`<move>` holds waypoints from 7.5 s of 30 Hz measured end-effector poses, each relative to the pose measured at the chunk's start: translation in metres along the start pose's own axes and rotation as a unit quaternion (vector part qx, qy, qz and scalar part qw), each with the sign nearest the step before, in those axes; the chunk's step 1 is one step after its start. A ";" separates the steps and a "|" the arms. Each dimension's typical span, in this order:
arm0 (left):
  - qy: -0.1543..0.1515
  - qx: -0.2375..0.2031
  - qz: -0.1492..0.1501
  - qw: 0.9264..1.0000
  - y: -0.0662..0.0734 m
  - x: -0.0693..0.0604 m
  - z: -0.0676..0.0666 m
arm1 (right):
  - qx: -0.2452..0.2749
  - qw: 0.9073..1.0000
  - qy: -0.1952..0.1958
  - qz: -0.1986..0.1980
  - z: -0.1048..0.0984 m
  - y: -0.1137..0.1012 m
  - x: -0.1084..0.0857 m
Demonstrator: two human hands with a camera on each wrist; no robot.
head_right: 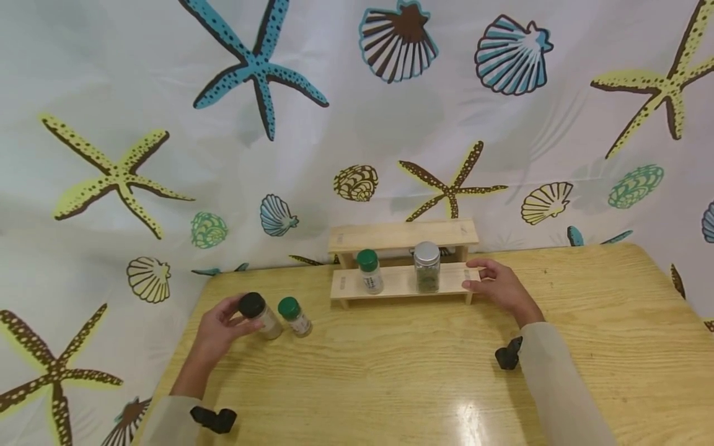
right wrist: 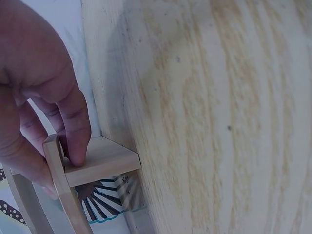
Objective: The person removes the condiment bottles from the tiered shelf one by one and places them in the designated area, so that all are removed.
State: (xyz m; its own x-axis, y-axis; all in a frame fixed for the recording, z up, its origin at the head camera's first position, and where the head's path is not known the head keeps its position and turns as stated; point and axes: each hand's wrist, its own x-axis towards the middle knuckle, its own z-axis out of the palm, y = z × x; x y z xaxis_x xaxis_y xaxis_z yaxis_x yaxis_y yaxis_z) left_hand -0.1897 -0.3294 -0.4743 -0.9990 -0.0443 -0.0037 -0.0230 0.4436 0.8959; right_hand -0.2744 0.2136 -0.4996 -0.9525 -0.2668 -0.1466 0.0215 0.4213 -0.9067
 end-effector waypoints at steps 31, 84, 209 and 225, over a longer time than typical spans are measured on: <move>0.001 -0.092 0.130 0.987 0.124 0.026 0.053 | 0.005 1.000 0.009 0.007 0.001 -0.003 -0.001; -0.007 -0.113 0.112 0.987 0.119 0.046 0.183 | 0.019 1.000 0.000 0.014 0.001 0.001 0.002; -0.087 -0.135 0.069 0.985 0.169 0.044 0.228 | 0.060 0.998 0.004 0.020 0.001 0.005 0.003; -0.100 -0.127 -0.004 0.987 0.149 0.064 0.276 | 0.063 0.998 0.003 0.024 0.003 0.003 0.004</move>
State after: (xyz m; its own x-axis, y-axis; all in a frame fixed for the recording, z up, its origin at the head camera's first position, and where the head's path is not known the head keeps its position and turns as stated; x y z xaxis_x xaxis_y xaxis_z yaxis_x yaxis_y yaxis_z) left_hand -0.2672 -0.0190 -0.4634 -0.9869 0.1419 -0.0770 -0.0470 0.2035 0.9779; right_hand -0.2774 0.2111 -0.5044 -0.9515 -0.2430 -0.1889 0.1051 0.3203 -0.9415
